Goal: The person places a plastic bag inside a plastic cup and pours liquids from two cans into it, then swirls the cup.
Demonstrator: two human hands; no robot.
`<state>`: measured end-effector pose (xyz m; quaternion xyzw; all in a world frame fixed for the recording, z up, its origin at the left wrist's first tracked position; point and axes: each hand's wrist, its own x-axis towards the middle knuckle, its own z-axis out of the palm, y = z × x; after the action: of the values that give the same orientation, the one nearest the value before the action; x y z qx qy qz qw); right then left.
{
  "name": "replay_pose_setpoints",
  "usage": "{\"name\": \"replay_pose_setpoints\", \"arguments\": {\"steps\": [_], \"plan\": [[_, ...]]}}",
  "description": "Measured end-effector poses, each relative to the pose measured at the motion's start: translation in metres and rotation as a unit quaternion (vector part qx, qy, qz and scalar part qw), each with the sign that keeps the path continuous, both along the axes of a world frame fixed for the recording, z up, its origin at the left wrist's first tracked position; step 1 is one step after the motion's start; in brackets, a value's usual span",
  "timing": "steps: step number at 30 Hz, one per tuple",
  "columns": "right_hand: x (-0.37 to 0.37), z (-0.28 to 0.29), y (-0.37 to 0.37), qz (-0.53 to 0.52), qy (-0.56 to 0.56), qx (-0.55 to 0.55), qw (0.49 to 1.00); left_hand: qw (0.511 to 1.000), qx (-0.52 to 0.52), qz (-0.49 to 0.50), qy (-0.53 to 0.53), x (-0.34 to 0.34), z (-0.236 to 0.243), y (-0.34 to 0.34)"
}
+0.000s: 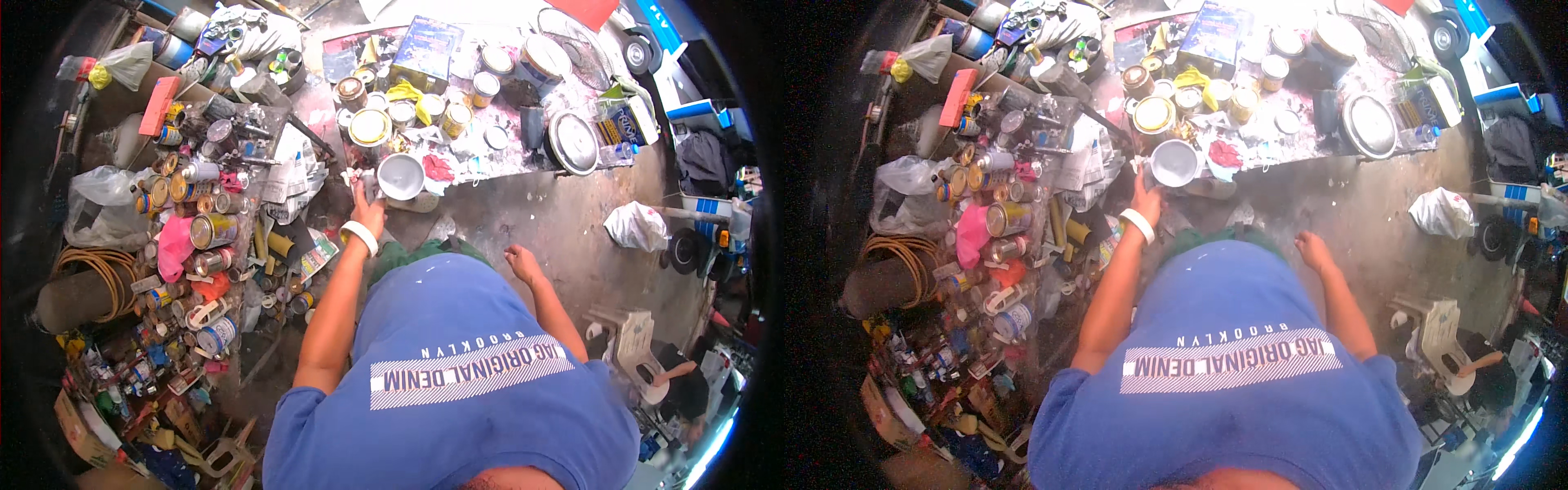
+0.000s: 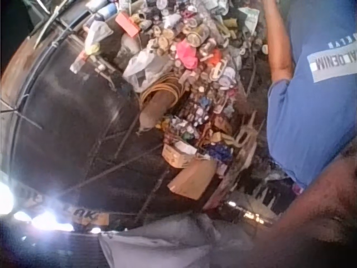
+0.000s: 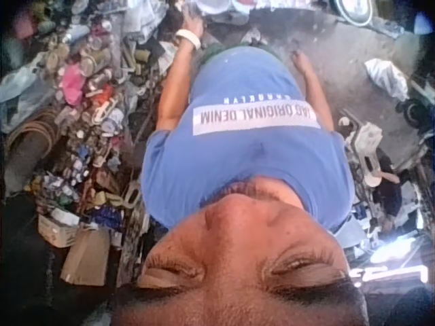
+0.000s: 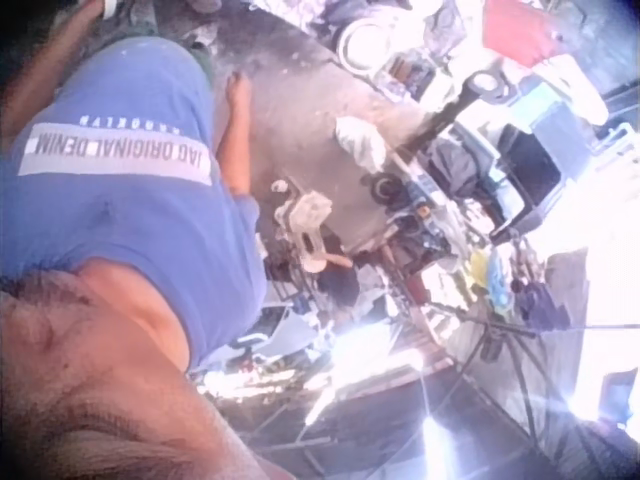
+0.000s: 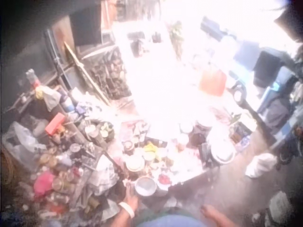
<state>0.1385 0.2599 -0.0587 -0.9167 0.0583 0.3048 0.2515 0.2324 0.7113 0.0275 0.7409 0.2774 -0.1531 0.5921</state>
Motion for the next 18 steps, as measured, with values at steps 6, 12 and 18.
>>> {"name": "replay_pose_setpoints", "arguments": {"steps": [6, 12, 18], "plan": [[0.009, 0.003, -0.003, -0.036, 0.011, 0.019, 0.999, 1.0, 0.012, 0.014, -0.018, 0.0, -0.009, 0.004], [0.008, 0.007, -0.009, -0.035, 0.003, -0.003, 0.999, 0.998, 0.061, -0.016, 0.019, -0.019, 0.0, 0.018], [0.007, 0.01, -0.006, -0.032, -0.001, -0.005, 0.999, 0.998, 0.055, 0.009, 0.037, -0.02, 0.003, 0.017]]}}
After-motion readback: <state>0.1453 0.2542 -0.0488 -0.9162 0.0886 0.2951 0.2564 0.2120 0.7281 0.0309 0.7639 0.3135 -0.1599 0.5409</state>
